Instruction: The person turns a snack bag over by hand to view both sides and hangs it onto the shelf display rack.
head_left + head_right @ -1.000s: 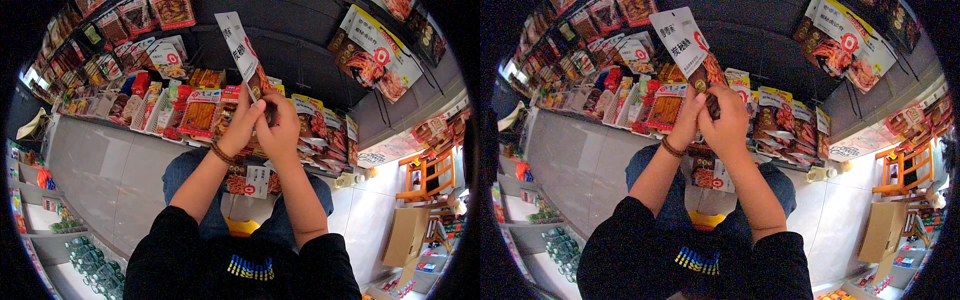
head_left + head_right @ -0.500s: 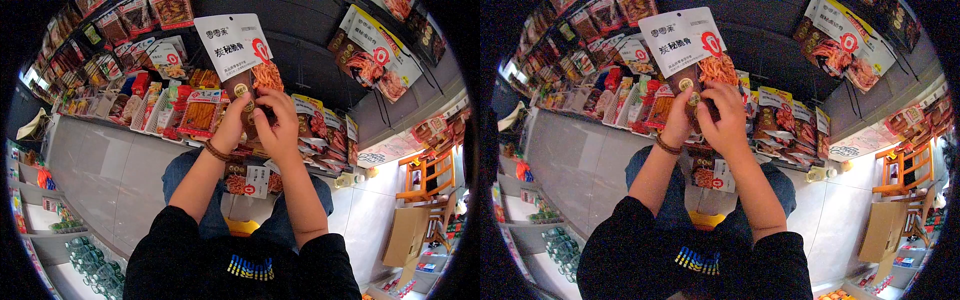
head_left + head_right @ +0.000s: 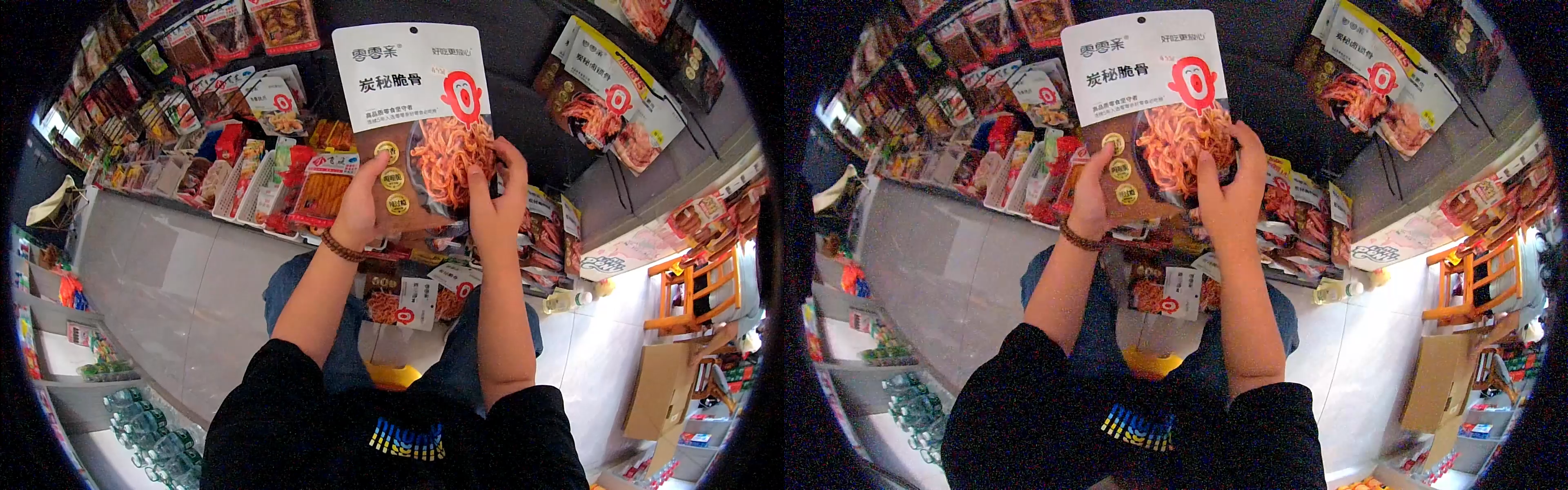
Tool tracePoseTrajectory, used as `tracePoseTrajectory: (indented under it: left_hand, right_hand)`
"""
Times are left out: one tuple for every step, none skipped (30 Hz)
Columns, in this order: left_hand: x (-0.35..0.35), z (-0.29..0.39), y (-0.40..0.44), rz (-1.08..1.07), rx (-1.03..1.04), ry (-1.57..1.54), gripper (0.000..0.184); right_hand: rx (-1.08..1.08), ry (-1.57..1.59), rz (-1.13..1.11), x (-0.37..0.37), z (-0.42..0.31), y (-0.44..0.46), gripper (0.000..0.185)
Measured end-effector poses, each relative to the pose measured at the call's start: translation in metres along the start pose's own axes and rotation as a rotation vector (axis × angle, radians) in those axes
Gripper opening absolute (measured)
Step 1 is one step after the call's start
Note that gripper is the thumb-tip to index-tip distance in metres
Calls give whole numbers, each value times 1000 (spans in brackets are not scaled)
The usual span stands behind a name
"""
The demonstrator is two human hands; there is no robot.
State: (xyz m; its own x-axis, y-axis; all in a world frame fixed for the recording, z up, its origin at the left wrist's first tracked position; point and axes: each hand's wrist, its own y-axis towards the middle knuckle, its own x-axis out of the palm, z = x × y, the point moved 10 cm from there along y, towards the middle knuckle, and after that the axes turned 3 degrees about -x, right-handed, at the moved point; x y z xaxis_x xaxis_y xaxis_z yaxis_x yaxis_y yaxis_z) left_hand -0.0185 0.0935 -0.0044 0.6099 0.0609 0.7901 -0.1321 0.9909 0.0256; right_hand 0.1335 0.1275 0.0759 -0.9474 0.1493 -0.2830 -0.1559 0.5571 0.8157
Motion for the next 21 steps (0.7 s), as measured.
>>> tracePoseTrajectory:
  left_hand:
    - [1, 1, 0, 0, 11, 25, 35]
    - [2, 2, 0, 0, 21, 50, 34]
    - [1, 1, 1, -6, 22, 50, 34]
    - [-3, -1, 3, 13, 19, 59, 34]
    - [-5, -2, 4, 31, 15, 67, 33]
    - [-4, -2, 4, 24, 17, 67, 33]
    - [-4, -2, 4, 39, 13, 106, 33]
    - [-3, -3, 4, 53, 10, 145, 33]
    - [-2, -6, 7, 45, 2, 132, 33]
    - [1, -7, 8, 30, 6, 135, 33]
    - [1, -8, 7, 52, 14, 183, 32]
    - [2, -8, 7, 73, 21, 230, 32]
    - [0, -10, 11, 75, 19, 260, 32]
    - [3, -11, 14, 59, 21, 264, 32]
    - [5, -12, 16, 69, 12, 321, 32]
    - [7, -12, 16, 78, 6, 374, 32]
    - [9, -10, 18, 115, 52, 380, 32]
    - [13, -11, 20, 103, 53, 383, 32]
    - [19, -8, 22, 93, 89, 440, 31]
    - [24, -6, 24, 83, 124, 496, 31]
    - [29, -6, 26, 74, 127, 498, 31]
  right_hand:
    - [136, 92, 12, -2, 13, -3, 34]
    - [272, 183, 25, -3, 27, -8, 39]
    - [247, 140, 37, -5, 29, -6, 42]
    - [243, 138, 41, -8, 31, -6, 42]
    - [343, 186, 27, -7, 40, -10, 40]
    - [443, 236, 12, -7, 49, -14, 38]
    - [435, 233, 19, -9, 51, -15, 38]
    - [503, 334, 13, -5, 62, -20, 33]
    - [569, 435, 7, -2, 70, -24, 29]
    - [556, 433, 17, -4, 72, -23, 29]
    - [569, 503, 25, -3, 73, -24, 24]
    - [582, 572, 34, -3, 74, -25, 19]
    - [563, 529, 67, -11, 77, -24, 13]
    - [552, 526, 80, -15, 77, -23, 13]
    - [561, 542, 120, -21, 78, -23, 11]
    - [568, 557, 160, -26, 77, -23, 10]
    - [559, 545, 186, -30, 80, -24, 8]
    - [552, 543, 195, -33, 82, -24, 8]
    - [525, 527, 226, -38, 84, -23, 8]
    - [499, 511, 256, -43, 85, -22, 7]
    - [482, 569, 284, -46, 86, -21, 7]
